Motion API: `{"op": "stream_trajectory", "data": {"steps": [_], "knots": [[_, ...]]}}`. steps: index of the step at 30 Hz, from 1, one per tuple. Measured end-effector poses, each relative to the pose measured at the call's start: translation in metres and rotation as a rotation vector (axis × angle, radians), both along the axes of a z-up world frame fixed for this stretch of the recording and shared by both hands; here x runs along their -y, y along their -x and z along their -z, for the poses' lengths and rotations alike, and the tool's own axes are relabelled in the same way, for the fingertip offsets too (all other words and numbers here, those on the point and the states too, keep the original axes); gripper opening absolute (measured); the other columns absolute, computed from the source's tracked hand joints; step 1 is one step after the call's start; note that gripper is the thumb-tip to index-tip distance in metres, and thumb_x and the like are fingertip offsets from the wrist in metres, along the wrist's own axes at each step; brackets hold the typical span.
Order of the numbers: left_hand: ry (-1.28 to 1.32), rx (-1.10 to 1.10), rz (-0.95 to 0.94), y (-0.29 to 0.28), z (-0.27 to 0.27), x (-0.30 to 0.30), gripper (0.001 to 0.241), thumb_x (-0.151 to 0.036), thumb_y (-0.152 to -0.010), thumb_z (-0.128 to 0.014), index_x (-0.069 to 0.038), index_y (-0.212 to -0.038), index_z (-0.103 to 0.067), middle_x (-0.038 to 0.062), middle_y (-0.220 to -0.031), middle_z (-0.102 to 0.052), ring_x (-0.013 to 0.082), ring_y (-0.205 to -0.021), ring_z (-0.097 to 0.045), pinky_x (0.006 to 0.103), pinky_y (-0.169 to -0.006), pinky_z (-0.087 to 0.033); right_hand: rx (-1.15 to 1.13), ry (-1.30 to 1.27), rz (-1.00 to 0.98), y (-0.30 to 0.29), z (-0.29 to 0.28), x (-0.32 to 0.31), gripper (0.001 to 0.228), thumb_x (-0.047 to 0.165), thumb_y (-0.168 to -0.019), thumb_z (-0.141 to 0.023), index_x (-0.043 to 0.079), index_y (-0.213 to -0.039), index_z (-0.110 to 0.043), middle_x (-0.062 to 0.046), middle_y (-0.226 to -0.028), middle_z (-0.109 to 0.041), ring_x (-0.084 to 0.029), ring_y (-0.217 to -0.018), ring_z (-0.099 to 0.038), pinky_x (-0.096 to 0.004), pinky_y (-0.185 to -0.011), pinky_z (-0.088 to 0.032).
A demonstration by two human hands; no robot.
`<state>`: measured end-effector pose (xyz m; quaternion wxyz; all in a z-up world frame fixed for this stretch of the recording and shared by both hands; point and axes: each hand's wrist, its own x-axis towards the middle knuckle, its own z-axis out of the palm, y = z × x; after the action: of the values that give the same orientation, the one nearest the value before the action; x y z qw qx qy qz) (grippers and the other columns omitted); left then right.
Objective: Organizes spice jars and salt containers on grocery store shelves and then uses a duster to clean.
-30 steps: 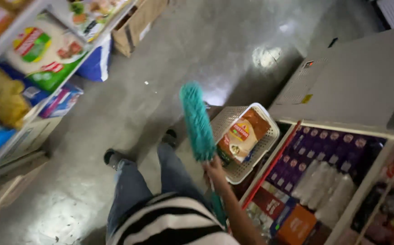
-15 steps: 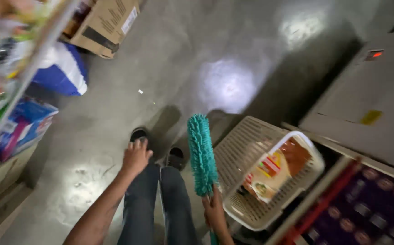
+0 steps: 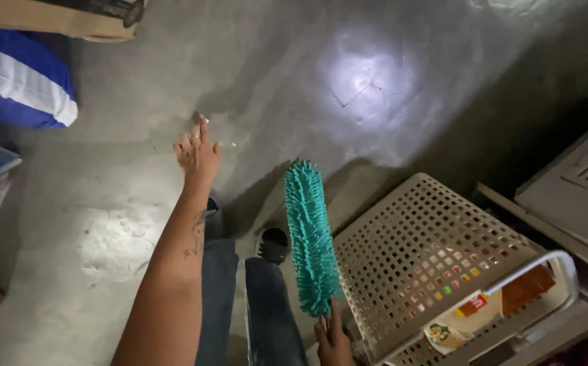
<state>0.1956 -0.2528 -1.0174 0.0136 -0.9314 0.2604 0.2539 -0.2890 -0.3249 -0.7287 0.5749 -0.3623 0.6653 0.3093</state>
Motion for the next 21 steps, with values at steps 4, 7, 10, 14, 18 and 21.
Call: {"op": "stream_trajectory", "data": {"steps": [4, 7, 10, 14, 18, 21], "knots": [[-0.089, -0.096, -0.028, -0.008, -0.002, 0.007, 0.082, -0.047, -0.097, -0.061, -0.014, -0.165, -0.028, 0.005, -0.149, -0.05, 0.0329, -0.126, -0.046, 0.0536, -0.099, -0.035, 0.076, 0.114, -0.048, 0.027, 0.02, -0.006, 0.08, 0.012, -0.098, -0.055, 0.018, -0.163, -0.009, -0.02, -0.164, -0.03, -0.034, -0.149, -0.038, -0.042, -0.112, -0.041], [-0.023, -0.137, -0.092, -0.008, -0.017, 0.01, 0.064, -0.047, -0.1, -0.058, -0.019, -0.156, -0.045, 0.002, -0.144, -0.054, 0.0305, -0.126, -0.047, 0.0533, -0.102, -0.036, 0.032, 0.13, 0.032, 0.012, 0.01, 0.0, 0.08, 0.006, -0.097, -0.057, 0.019, -0.164, -0.015, -0.019, -0.16, -0.034, -0.028, -0.127, -0.038, -0.037, -0.097, -0.041], [0.615, -0.624, -0.679, -0.004, -0.054, 0.006, 0.053, -0.05, -0.105, -0.053, -0.013, -0.142, -0.059, 0.004, -0.136, -0.062, 0.0231, -0.123, -0.053, 0.0437, -0.106, -0.039, -0.05, 0.088, 0.118, -0.02, -0.025, 0.009, 0.079, 0.006, -0.098, -0.059, 0.022, -0.165, -0.021, -0.026, -0.139, -0.049, -0.022, -0.085, -0.041, -0.033, -0.07, -0.038], [1.213, -1.403, -1.327, -0.021, -0.261, 0.038, 0.057, -0.052, -0.106, -0.045, -0.004, -0.133, -0.062, 0.004, -0.125, -0.069, 0.0157, -0.11, -0.061, 0.0329, -0.101, -0.045, 0.047, 0.084, 0.278, -0.008, -0.055, 0.006, 0.08, 0.004, -0.098, -0.061, 0.022, -0.166, -0.023, -0.016, -0.107, -0.062, -0.012, -0.061, -0.05, -0.028, -0.055, -0.04], [1.305, -1.383, -1.167, -0.027, -0.453, 0.057, 0.059, -0.052, -0.103, -0.048, -0.003, -0.133, -0.064, 0.005, -0.125, -0.07, 0.0147, -0.11, -0.06, 0.0326, -0.102, -0.044, 0.328, 0.226, 0.212, 0.014, -0.095, -0.002, 0.083, 0.001, -0.093, -0.064, 0.021, -0.163, -0.024, 0.002, -0.089, -0.063, -0.009, -0.058, -0.052, -0.028, -0.054, -0.039], [1.426, -1.376, -1.09, -0.023, -0.565, 0.052, 0.053, -0.046, -0.103, -0.053, -0.002, -0.13, -0.065, 0.006, -0.121, -0.071, 0.0163, -0.11, -0.063, 0.0342, -0.106, -0.046, 0.53, 0.334, 0.018, 0.023, -0.113, 0.0, 0.082, 0.002, -0.092, -0.064, 0.021, -0.162, -0.026, -0.006, -0.066, -0.056, -0.009, -0.051, -0.046, -0.031, -0.049, -0.034]]}}
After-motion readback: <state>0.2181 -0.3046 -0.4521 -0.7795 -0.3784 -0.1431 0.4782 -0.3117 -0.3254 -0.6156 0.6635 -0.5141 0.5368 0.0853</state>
